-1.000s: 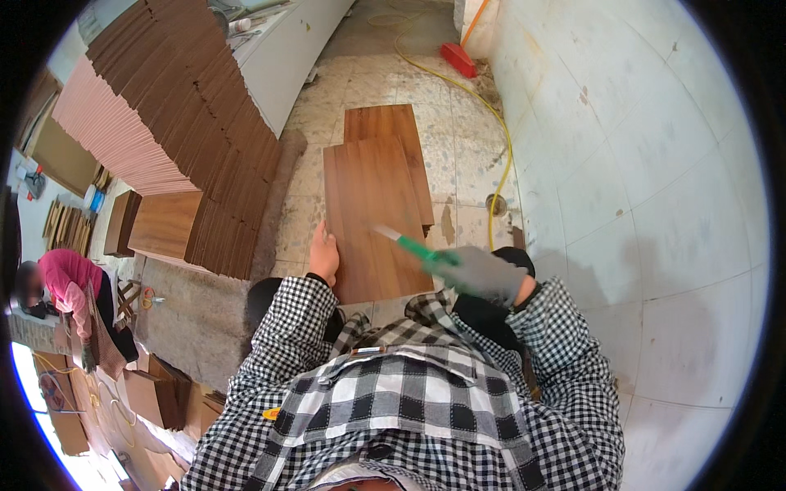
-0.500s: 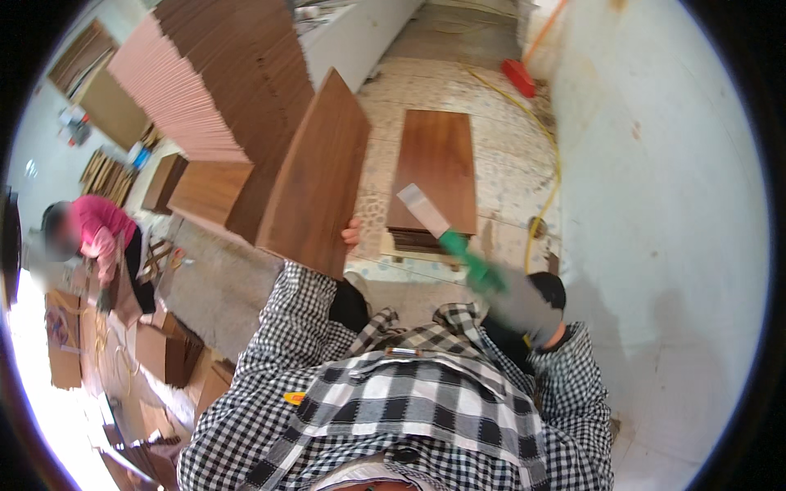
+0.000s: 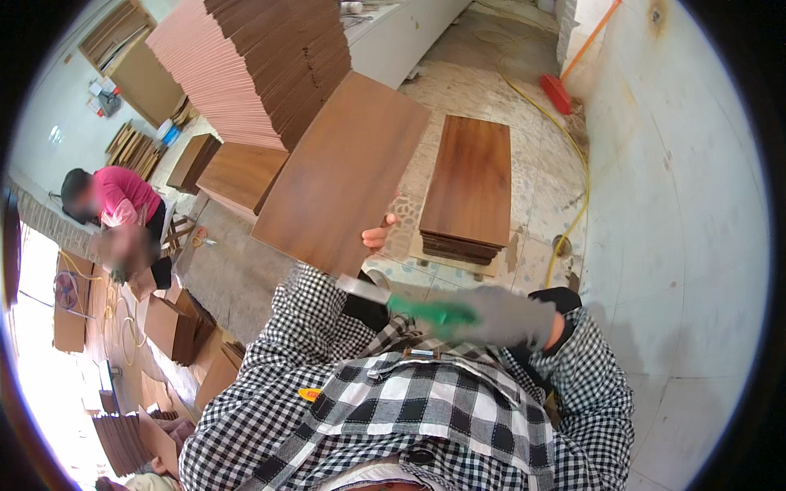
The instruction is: The person sits on the floor and repeatedly picks up rectangular wooden panels from a stack. They spray each panel with a handheld spray gun, then place it on a growing pile. The process is repeated continuously throughout the clip.
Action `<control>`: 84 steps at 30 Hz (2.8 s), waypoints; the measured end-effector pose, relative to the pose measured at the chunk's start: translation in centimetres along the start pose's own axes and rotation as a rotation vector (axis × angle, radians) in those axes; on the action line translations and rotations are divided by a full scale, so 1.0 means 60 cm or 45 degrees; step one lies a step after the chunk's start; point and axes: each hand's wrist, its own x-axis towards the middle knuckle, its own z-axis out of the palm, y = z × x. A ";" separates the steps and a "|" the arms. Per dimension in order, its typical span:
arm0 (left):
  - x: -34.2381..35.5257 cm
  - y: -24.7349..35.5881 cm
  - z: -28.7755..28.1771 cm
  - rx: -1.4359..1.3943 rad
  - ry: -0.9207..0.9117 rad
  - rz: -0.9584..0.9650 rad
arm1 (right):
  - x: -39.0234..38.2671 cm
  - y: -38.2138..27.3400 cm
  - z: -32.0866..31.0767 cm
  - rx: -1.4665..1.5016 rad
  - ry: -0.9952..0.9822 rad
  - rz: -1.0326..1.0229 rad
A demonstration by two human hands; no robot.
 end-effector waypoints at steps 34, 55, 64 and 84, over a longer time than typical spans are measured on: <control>-0.963 -0.345 0.095 0.990 3.382 0.110 | 0.027 0.173 0.033 1.079 0.265 0.247; -0.733 -0.147 0.087 1.676 2.712 -1.336 | 0.002 0.125 0.026 1.112 0.486 0.261; -0.961 -0.300 -0.017 2.231 2.775 -0.181 | -0.061 0.101 0.004 0.847 0.038 0.253; -0.532 -0.301 0.003 2.953 1.076 -1.203 | -0.079 0.106 0.037 0.399 -0.004 0.575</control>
